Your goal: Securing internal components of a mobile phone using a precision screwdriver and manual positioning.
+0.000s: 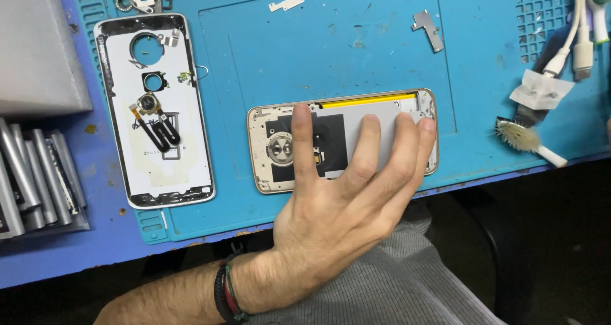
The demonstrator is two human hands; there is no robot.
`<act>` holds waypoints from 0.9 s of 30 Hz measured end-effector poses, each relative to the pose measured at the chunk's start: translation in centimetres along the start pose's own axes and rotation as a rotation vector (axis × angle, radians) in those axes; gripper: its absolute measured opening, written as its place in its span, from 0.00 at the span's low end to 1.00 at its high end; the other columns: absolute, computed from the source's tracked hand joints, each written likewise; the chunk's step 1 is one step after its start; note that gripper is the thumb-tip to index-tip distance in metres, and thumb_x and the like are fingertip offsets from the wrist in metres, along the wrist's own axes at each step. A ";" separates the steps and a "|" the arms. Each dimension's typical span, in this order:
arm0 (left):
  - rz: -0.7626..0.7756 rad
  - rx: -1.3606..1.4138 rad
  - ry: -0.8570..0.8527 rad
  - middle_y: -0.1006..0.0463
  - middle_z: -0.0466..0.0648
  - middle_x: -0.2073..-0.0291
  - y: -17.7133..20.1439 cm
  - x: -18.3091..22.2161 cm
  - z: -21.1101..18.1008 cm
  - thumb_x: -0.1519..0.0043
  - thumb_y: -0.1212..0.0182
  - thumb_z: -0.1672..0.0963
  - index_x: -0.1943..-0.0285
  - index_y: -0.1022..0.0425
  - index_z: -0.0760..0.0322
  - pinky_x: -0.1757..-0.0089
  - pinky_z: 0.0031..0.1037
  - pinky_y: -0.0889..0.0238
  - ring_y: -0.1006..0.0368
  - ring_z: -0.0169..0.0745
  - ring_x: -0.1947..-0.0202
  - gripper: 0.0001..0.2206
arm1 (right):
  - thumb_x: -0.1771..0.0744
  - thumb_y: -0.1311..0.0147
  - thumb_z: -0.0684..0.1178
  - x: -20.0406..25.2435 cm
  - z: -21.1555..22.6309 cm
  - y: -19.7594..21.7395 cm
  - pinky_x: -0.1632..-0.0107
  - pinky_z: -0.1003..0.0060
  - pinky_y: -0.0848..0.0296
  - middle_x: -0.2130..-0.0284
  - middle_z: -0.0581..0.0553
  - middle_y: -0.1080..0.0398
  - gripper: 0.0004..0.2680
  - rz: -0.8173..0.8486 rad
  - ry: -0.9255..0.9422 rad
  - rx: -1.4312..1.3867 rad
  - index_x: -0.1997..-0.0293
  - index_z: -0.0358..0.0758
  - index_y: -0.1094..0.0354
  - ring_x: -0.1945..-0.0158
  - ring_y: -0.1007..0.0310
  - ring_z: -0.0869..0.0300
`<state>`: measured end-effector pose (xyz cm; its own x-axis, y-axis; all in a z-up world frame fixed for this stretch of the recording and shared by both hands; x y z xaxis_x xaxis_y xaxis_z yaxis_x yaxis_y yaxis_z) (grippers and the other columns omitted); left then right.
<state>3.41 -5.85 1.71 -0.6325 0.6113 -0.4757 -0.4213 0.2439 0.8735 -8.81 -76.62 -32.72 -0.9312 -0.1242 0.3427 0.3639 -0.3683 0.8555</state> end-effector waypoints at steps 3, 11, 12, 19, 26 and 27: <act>0.004 -0.003 0.017 0.27 0.41 0.34 -0.4 0.3 -0.5 0.19 0.31 0.56 0.24 0.20 0.52 0.39 0.75 0.42 0.32 0.46 0.35 0.15 | 0.31 0.59 0.46 0.3 -0.5 -5.1 0.25 0.49 0.49 0.30 0.40 0.43 0.16 0.046 -0.117 -0.187 0.34 0.40 0.42 0.27 0.46 0.51; -0.044 0.109 0.058 0.20 0.43 0.35 1.2 -0.1 0.2 0.19 0.32 0.52 0.31 0.20 0.53 0.42 0.79 0.45 0.29 0.43 0.36 0.11 | 0.33 0.33 0.48 -5.5 52.5 14.7 0.31 0.51 0.27 0.43 0.29 0.24 0.23 -0.275 0.236 0.266 0.29 0.26 0.27 0.43 0.24 0.44; -0.051 0.139 0.057 0.21 0.44 0.35 1.6 -0.1 0.3 0.20 0.37 0.55 0.35 0.18 0.52 0.42 0.79 0.44 0.32 0.43 0.36 0.08 | 0.33 0.35 0.47 -5.6 52.2 14.5 0.30 0.51 0.27 0.41 0.30 0.24 0.22 -0.250 0.224 0.272 0.30 0.27 0.28 0.41 0.23 0.45; -0.062 0.131 0.060 0.25 0.45 0.47 1.0 -0.2 0.0 0.23 0.29 0.58 0.37 0.18 0.54 0.42 0.79 0.42 0.31 0.43 0.40 0.08 | 0.23 0.59 0.33 -9.1 27.3 8.8 0.53 0.50 0.35 0.33 0.26 0.44 0.20 -0.290 -0.133 -0.255 0.17 0.28 0.52 0.47 0.38 0.42; -0.054 -0.012 0.016 0.27 0.43 0.47 0.3 0.2 -0.5 0.25 0.26 0.56 0.33 0.20 0.46 0.43 0.75 0.40 0.33 0.41 0.39 0.13 | 0.24 0.53 0.47 -8.4 48.0 17.6 0.33 0.49 0.43 0.31 0.34 0.44 0.17 -0.370 -0.326 -0.102 0.24 0.36 0.47 0.32 0.43 0.47; -0.048 -0.017 0.015 0.27 0.44 0.46 0.3 0.4 -0.5 0.25 0.27 0.55 0.33 0.20 0.46 0.43 0.76 0.42 0.34 0.42 0.38 0.13 | 0.22 0.35 0.31 -6.8 52.6 18.5 0.45 0.53 0.26 0.43 0.22 0.29 0.12 -0.478 0.204 0.201 0.32 0.16 0.34 0.47 0.26 0.41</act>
<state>2.72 -5.89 1.69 -0.6207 0.5882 -0.5184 -0.4624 0.2593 0.8479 5.29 -34.14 1.16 -0.9714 -0.1693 -0.1665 -0.1217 -0.2471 0.9613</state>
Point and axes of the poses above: each hand's wrist, its own x-axis away from the middle knuckle, its own y-axis out of the back of the hand, z = x × y, the point moved 7 cm from there along -x, towards the middle knuckle
